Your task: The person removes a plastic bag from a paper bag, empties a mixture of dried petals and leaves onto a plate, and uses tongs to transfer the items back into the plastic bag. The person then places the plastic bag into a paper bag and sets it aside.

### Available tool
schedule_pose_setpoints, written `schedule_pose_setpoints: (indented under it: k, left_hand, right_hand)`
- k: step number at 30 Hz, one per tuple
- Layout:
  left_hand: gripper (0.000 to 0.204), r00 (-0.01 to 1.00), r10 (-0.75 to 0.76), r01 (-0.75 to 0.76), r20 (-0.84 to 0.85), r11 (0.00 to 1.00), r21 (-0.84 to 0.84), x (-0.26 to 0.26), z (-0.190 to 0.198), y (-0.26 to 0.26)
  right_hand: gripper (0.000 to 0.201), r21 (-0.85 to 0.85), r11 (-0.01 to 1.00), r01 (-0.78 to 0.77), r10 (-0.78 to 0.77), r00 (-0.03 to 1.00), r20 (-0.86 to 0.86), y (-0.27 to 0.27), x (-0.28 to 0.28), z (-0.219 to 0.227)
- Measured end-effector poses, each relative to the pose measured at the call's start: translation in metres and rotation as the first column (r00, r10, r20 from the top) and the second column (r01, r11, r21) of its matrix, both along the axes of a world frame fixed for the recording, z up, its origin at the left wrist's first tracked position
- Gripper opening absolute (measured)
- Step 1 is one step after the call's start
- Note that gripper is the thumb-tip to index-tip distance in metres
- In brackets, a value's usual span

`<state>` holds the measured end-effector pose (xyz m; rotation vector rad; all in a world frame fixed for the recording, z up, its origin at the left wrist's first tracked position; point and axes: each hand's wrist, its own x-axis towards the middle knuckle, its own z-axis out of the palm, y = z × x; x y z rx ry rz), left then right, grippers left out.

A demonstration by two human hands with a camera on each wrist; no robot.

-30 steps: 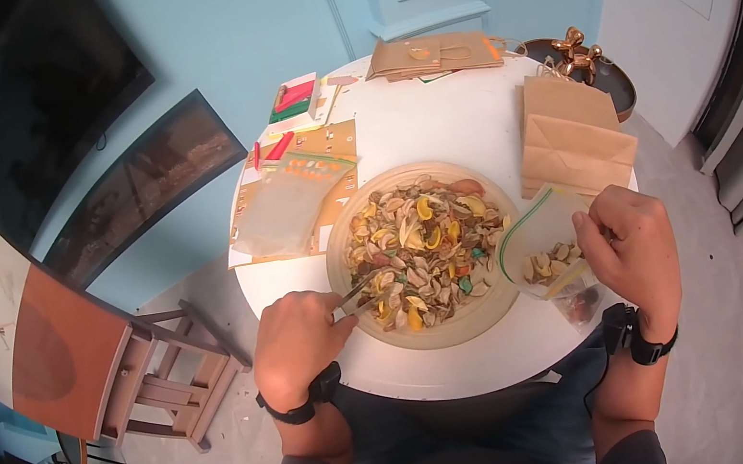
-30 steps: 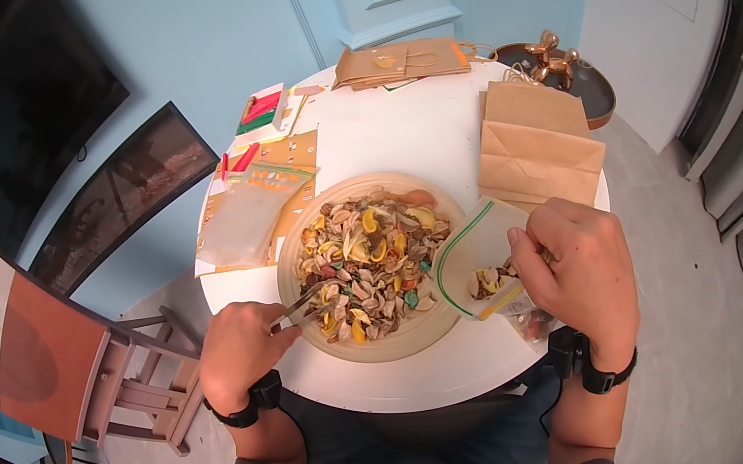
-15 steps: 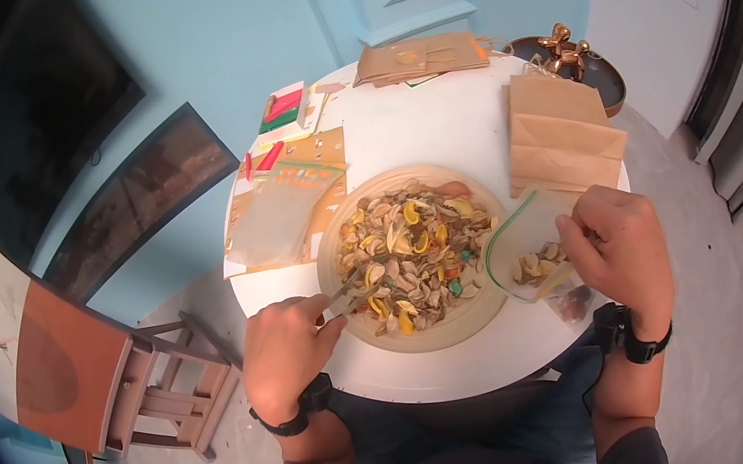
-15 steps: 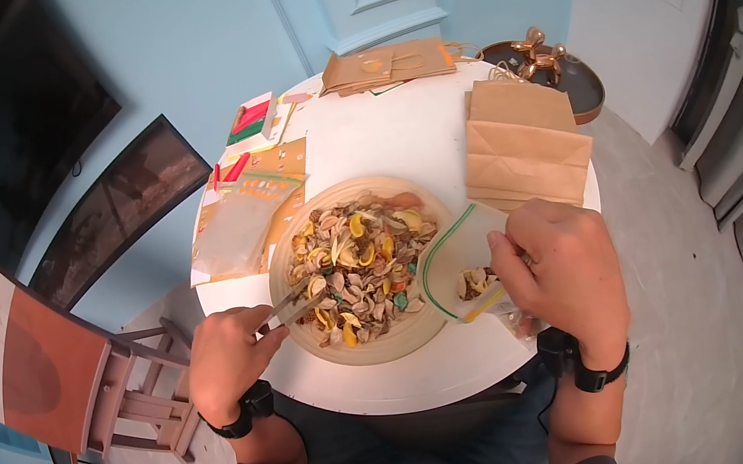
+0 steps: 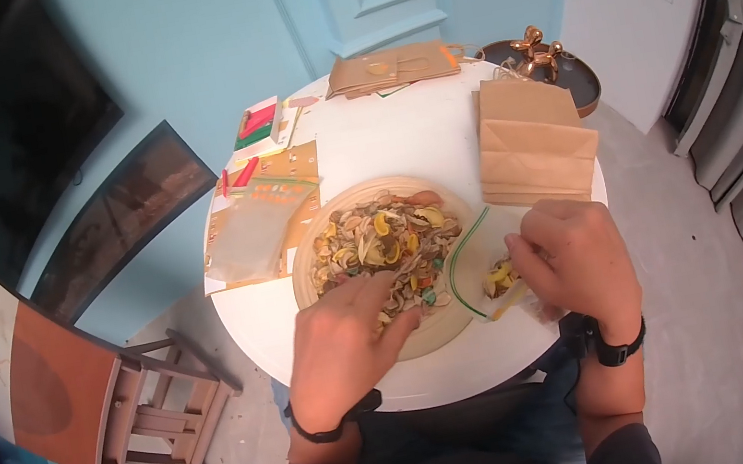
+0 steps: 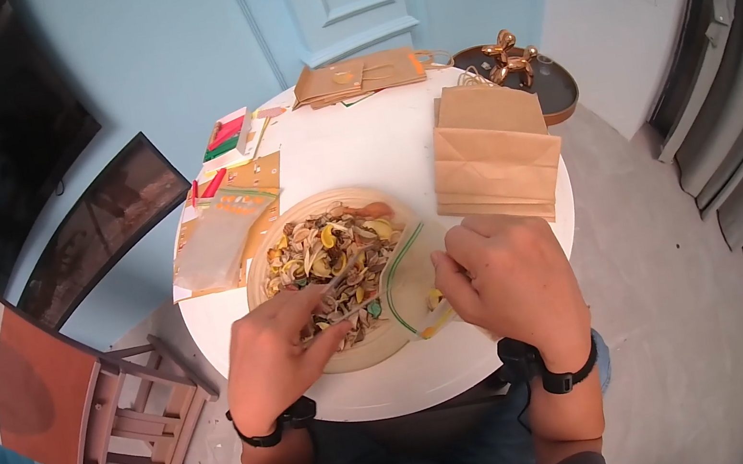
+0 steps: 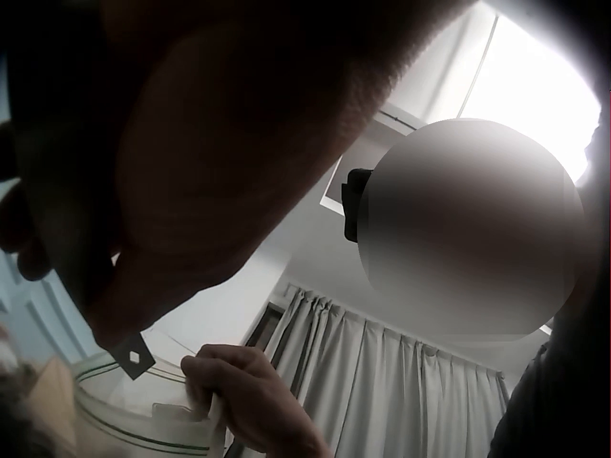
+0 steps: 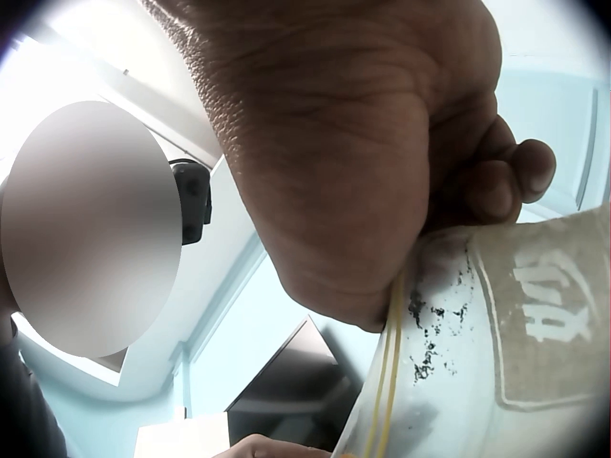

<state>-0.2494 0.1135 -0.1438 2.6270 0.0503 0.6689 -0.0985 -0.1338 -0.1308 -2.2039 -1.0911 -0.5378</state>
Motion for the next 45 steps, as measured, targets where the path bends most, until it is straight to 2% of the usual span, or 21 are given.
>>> schedule_pose_setpoints:
  k: [1, 4, 7, 10, 13, 16, 19, 22, 25, 28, 31, 34, 37, 40, 45]
  left_hand:
    - [0.04, 0.999, 0.026, -0.027, -0.021, 0.999, -0.031, -0.003, -0.001, 0.004]
    - [0.037, 0.976, 0.12, -0.115, -0.181, 0.993, 0.035, -0.018, 0.006, 0.02]
    - [0.037, 0.944, 0.132, -0.092, -0.303, 0.985, 0.143, -0.033, 0.001, 0.039]
    - [0.035, 0.933, 0.106, -0.049, -0.344, 0.984, 0.171, -0.042, -0.004, 0.045]
    - [0.037, 0.948, 0.049, 0.027, -0.313, 0.972, 0.233, -0.042, -0.009, 0.04]
    - [0.038, 0.928, 0.044, 0.052, -0.371, 0.967, 0.247, -0.043, -0.012, 0.035]
    - [0.039, 0.933, 0.161, -0.055, -0.321, 0.947, 0.317, -0.038, -0.018, 0.039]
    - [0.038, 0.945, 0.244, -0.17, -0.219, 0.936, 0.308, -0.029, -0.02, 0.042]
    - [0.038, 0.934, 0.235, -0.151, -0.268, 0.942, 0.299, -0.031, -0.019, 0.045]
    - [0.039, 0.919, 0.158, -0.065, -0.362, 0.964, 0.256, -0.035, -0.014, 0.047]
    - [0.04, 0.931, 0.215, -0.129, -0.296, 0.95, 0.284, -0.031, -0.016, 0.044]
    - [0.039, 0.928, 0.207, -0.122, -0.31, 0.954, 0.273, -0.03, -0.019, 0.045]
    - [0.039, 0.917, 0.142, -0.053, -0.372, 0.97, 0.238, -0.033, -0.018, 0.045]
    - [0.038, 0.915, 0.2, -0.103, -0.351, 0.956, 0.275, -0.028, -0.023, 0.045]
    - [0.028, 0.916, 0.109, -0.014, -0.386, 0.97, 0.241, -0.029, -0.02, 0.044]
  right_hand:
    - [0.029, 0.004, 1.0, 0.007, -0.007, 1.0, -0.003, -0.001, 0.0, -0.001]
    - [0.028, 0.02, 0.998, 0.051, -0.051, 0.998, -0.026, -0.006, 0.001, 0.001]
    - [0.029, 0.011, 0.998, 0.066, -0.066, 0.998, -0.02, -0.009, 0.001, 0.002]
    - [0.028, -0.005, 0.998, 0.062, -0.062, 0.998, 0.0, -0.009, 0.001, 0.002]
    - [0.029, -0.006, 0.998, 0.062, -0.062, 0.998, 0.005, -0.007, -0.001, 0.002]
    - [0.029, -0.002, 0.998, 0.058, -0.058, 0.998, -0.003, -0.004, -0.001, 0.001]
    - [0.029, 0.001, 0.999, 0.054, -0.054, 0.999, -0.007, 0.0, -0.001, 0.002]
    - [0.029, 0.003, 0.999, 0.049, -0.049, 0.999, -0.003, 0.001, 0.0, 0.0]
    - [0.029, -0.001, 0.999, 0.051, -0.051, 0.999, -0.003, 0.001, 0.0, 0.0]
    - [0.029, 0.004, 0.999, 0.052, -0.052, 0.999, -0.005, 0.001, 0.001, -0.001]
    - [0.029, -0.002, 0.999, 0.05, -0.05, 0.999, -0.012, 0.001, 0.0, 0.0]
    - [0.029, -0.01, 0.998, 0.054, -0.054, 0.998, -0.014, 0.0, 0.0, 0.0]
    - [0.029, -0.009, 0.998, 0.059, -0.059, 0.998, -0.016, -0.001, -0.001, 0.0]
    - [0.029, -0.008, 0.998, 0.059, -0.059, 0.998, -0.02, -0.001, -0.001, -0.001]
    - [0.028, 0.0, 0.999, 0.051, -0.051, 0.998, -0.022, -0.002, 0.0, -0.001]
